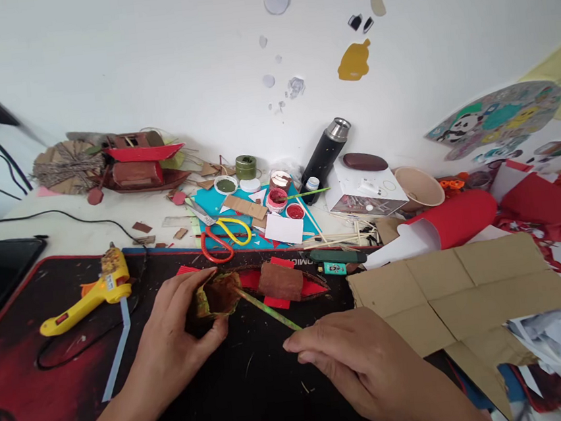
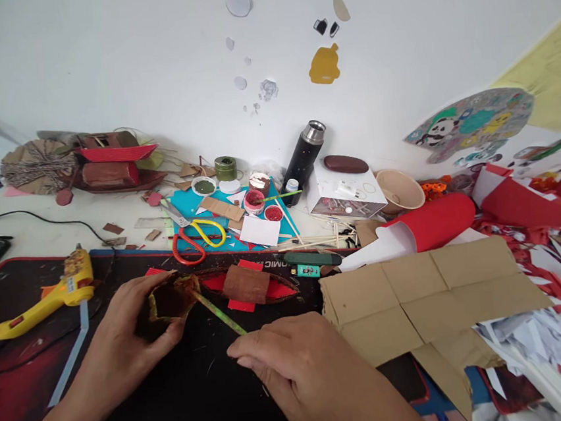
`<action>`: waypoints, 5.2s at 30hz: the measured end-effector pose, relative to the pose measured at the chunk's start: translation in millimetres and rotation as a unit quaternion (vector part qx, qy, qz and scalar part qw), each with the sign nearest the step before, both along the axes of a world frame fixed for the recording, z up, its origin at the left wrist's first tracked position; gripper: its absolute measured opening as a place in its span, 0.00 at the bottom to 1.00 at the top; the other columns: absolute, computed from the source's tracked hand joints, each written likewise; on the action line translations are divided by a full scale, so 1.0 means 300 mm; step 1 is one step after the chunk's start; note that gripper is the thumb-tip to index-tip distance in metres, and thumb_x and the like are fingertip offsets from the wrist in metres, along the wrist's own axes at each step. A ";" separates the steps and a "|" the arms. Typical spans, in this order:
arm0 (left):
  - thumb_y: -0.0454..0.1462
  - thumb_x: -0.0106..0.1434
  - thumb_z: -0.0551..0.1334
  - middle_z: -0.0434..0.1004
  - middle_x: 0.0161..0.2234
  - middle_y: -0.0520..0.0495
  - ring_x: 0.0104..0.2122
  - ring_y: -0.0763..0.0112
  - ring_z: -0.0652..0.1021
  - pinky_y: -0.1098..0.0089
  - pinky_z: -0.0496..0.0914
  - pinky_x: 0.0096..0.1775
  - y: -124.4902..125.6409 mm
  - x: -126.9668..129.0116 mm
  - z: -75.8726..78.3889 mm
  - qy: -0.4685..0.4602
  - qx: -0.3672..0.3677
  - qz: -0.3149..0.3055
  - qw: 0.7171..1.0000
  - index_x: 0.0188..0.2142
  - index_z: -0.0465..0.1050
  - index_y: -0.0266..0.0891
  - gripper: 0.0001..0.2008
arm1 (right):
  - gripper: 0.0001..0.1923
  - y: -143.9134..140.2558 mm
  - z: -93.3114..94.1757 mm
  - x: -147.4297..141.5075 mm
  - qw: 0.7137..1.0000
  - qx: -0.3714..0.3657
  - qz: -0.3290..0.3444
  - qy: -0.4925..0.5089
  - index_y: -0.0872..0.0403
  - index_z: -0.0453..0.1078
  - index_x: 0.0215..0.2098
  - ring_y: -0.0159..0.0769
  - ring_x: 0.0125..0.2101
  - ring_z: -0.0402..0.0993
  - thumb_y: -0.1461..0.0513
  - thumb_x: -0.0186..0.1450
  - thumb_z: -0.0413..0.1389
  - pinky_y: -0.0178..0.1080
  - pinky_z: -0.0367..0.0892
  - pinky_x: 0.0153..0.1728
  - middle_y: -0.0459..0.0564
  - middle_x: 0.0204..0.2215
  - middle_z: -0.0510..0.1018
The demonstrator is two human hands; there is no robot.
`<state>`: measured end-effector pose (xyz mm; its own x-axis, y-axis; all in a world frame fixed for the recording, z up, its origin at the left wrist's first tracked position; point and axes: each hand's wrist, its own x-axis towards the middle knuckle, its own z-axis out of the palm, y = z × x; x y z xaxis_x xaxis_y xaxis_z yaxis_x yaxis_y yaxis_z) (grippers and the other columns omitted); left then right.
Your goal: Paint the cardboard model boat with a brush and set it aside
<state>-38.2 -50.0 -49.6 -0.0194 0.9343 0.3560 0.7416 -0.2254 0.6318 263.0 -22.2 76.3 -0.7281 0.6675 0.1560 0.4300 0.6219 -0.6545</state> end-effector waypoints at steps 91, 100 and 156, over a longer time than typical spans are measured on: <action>0.43 0.72 0.64 0.83 0.56 0.39 0.54 0.45 0.85 0.46 0.83 0.55 -0.011 -0.026 0.040 0.029 -0.003 -0.011 1.000 0.67 0.72 0.47 0.25 | 0.15 0.025 -0.035 0.018 1.000 0.008 -0.017 -0.001 0.52 0.81 0.63 0.39 0.42 0.92 0.66 0.84 0.55 0.38 0.80 0.43 0.49 0.46 0.93; 0.43 0.71 0.65 0.83 0.55 0.39 0.53 0.44 0.85 0.46 0.83 0.54 -0.006 -0.029 0.039 0.045 0.012 0.000 0.999 0.66 0.74 0.48 0.26 | 0.16 0.014 -0.031 0.020 1.000 0.020 -0.011 -0.014 0.52 0.81 0.62 0.40 0.37 0.90 0.66 0.84 0.54 0.39 0.76 0.37 0.49 0.43 0.93; 0.41 0.75 0.62 0.80 0.54 0.40 0.52 0.50 0.82 0.53 0.82 0.52 -0.023 -0.013 0.052 0.081 0.051 -0.032 0.995 0.68 0.67 0.49 0.23 | 0.10 0.014 -0.046 -0.020 0.958 -0.097 -0.167 0.212 0.50 0.87 0.44 0.36 0.29 0.91 0.62 0.80 0.62 0.32 0.82 0.34 0.46 0.27 0.90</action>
